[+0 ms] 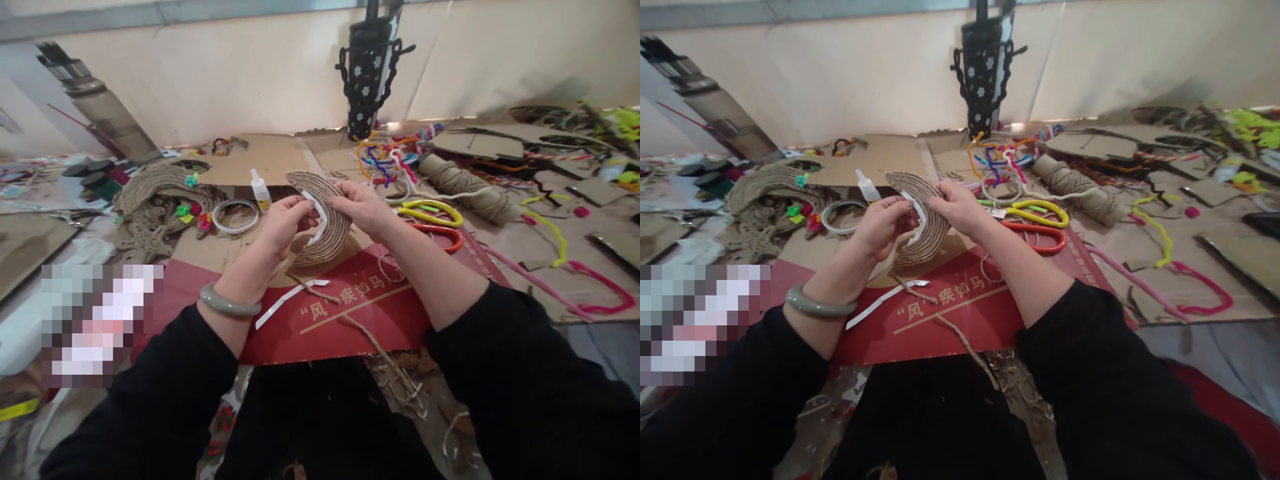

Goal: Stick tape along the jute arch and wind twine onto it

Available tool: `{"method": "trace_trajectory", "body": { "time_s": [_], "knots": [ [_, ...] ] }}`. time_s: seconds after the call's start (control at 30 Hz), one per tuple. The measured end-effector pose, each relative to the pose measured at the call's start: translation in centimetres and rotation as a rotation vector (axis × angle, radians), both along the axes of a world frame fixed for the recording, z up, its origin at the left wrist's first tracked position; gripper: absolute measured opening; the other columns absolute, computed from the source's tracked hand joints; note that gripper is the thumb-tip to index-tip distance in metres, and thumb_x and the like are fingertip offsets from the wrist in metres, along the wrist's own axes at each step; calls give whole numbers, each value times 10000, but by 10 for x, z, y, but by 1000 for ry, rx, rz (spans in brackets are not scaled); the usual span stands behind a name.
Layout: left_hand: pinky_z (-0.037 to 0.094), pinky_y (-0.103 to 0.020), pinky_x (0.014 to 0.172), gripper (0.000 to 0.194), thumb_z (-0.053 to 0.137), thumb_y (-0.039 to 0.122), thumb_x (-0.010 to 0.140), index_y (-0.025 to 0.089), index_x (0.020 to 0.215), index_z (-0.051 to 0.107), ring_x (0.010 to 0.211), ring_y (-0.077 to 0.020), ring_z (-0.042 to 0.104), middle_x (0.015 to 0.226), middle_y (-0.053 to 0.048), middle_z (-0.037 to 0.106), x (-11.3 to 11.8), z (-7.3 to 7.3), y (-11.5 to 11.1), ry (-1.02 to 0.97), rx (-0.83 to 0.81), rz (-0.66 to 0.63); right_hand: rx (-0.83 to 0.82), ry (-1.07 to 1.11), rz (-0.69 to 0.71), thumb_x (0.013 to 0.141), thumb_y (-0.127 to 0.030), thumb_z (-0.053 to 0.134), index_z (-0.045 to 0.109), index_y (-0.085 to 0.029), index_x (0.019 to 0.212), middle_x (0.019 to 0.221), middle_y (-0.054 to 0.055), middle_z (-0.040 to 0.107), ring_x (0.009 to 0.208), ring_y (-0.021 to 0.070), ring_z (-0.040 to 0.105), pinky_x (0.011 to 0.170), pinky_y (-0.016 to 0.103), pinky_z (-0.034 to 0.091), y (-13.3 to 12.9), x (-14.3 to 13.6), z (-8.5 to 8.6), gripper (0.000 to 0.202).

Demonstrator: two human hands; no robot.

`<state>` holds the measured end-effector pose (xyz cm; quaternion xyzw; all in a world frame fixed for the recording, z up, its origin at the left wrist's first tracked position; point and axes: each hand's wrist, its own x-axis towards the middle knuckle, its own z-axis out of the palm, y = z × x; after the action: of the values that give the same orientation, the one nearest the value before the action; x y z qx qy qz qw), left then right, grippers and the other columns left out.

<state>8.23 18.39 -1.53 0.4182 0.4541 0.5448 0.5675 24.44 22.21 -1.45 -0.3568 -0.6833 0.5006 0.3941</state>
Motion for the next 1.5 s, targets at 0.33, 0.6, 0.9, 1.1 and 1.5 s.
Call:
{"method": "trace_trajectory", "body": {
  "time_s": [0.33,0.6,0.9,1.1,1.5],
  "knots": [
    [385,-171,501,117,674,183,755,154,672,596,512,-64,560,603,16,619,12,8,4,-70,-104,151,-19,31,-96,776,-186,593,564,-175,828,688,-36,552,620,98,483,563,219,381,3,-1,0,61],
    [396,-185,517,118,649,174,727,159,662,552,489,-69,523,559,33,565,11,7,12,-154,-130,135,-91,-48,-47,759,-152,540,541,-190,907,692,-41,543,578,117,491,529,241,379,-3,-4,4,153],
    [392,-171,495,115,662,166,633,159,674,554,467,-58,495,527,50,554,13,7,-4,-69,-113,69,59,-56,-40,742,-246,571,569,-175,923,853,0,612,789,151,554,727,291,439,-1,-5,-3,195],
    [408,-172,510,119,702,202,656,129,712,626,503,-60,548,610,13,629,3,10,-4,37,-137,-18,79,38,17,745,-265,603,585,-173,926,917,19,640,854,156,574,794,304,472,1,-1,-3,204],
    [297,-178,450,93,698,190,637,130,609,633,451,-46,441,519,27,559,2,13,-12,216,-162,-265,72,124,64,806,-313,633,595,-160,1015,993,27,666,909,137,598,864,297,505,4,3,-1,262]
  ]
}}
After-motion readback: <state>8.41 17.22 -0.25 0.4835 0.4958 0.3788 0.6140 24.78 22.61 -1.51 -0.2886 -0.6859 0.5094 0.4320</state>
